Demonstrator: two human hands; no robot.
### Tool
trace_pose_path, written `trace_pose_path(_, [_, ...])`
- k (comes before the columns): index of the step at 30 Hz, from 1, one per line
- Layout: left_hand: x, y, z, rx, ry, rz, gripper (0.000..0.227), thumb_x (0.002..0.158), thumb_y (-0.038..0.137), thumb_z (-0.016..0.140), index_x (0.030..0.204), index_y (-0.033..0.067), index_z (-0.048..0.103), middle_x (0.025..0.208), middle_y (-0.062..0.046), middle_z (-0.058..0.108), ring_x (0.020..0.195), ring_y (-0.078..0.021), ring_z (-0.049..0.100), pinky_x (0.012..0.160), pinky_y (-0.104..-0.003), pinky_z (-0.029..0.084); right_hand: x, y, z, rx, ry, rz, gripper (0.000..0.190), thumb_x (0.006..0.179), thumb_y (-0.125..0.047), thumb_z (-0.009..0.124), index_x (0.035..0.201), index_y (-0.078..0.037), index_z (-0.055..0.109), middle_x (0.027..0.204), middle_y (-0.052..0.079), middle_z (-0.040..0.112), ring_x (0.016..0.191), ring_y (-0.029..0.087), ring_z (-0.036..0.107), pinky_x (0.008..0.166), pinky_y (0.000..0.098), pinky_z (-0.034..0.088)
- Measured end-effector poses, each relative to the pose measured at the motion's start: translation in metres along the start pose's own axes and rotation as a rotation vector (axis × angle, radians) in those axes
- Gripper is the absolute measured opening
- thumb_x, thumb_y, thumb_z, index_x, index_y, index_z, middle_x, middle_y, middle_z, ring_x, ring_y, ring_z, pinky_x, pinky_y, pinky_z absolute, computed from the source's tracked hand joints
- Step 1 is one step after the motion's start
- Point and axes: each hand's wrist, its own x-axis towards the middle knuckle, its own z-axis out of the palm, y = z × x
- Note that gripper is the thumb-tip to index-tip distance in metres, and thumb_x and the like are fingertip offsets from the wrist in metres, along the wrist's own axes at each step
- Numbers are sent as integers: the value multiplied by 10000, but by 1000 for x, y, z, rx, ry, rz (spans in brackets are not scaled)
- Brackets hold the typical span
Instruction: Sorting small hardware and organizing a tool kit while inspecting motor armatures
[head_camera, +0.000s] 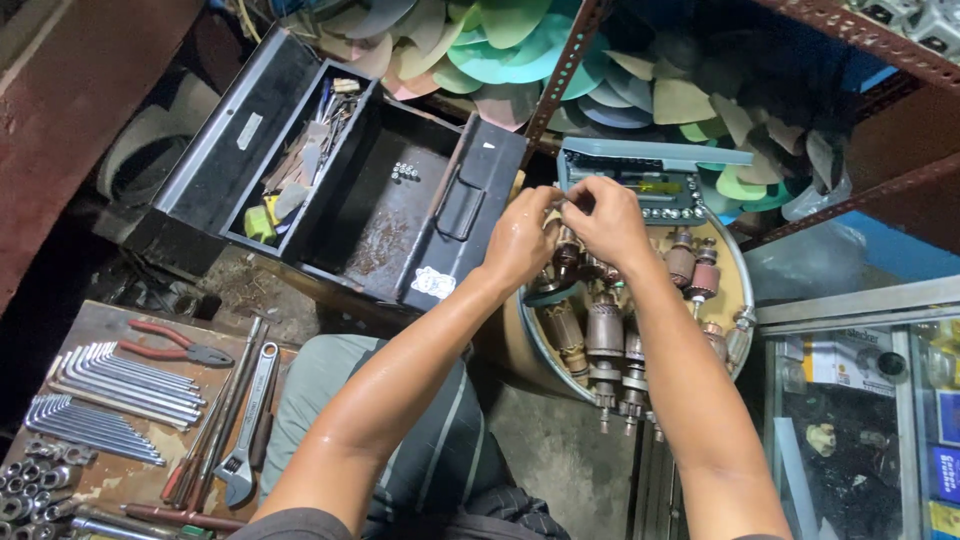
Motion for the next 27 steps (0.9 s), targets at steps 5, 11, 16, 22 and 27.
trace_pose_path(5, [5, -42, -41, -19, 115, -2, 318, 826, 80, 706, 1123, 168, 636, 962, -85, 653, 964, -338, 687, 874, -445, 561, 33, -41, 42, 85, -72, 71, 256, 800, -356, 774, 966, -163, 756, 864, 117, 735, 913, 357, 715, 766, 471, 539])
trace_pose_path(11, [15, -110, -85, -8, 264, -4, 218, 845, 50, 707, 1036, 144, 657, 885, -88, 659, 882, -336, 697, 811, -431, 568, 76, -99, 98, 124, -131, 56, 244, 766, -321, 775, 942, -152, 763, 829, 100, 753, 878, 337, 733, 766, 456, 548])
trace_pose_path(16, [22, -174, -101, 27, 328, -63, 203, 839, 46, 711, 1000, 156, 652, 850, -73, 640, 845, -330, 688, 785, -424, 569, 120, -117, 161, 64, -201, 6, 233, 747, -303, 771, 935, -167, 769, 830, 81, 767, 912, 339, 742, 804, 468, 564])
trace_pose_path(22, [25, -236, -106, 36, 344, -237, 257, 813, 5, 718, 1013, 145, 639, 871, -65, 643, 860, -295, 706, 770, -405, 591, 169, -118, 237, -137, -298, 83, 160, 675, -354, 750, 803, -260, 770, 764, -5, 761, 889, 291, 762, 786, 448, 585])
trace_pose_path(27, [22, -298, -83, -4, 134, -674, 271, 879, 80, 695, 1136, 146, 641, 1018, -86, 658, 1040, -326, 705, 909, -464, 585, 194, -98, 296, -165, -393, 186, 110, 678, -152, 764, 787, -158, 778, 764, 121, 756, 844, 402, 763, 736, 484, 613])
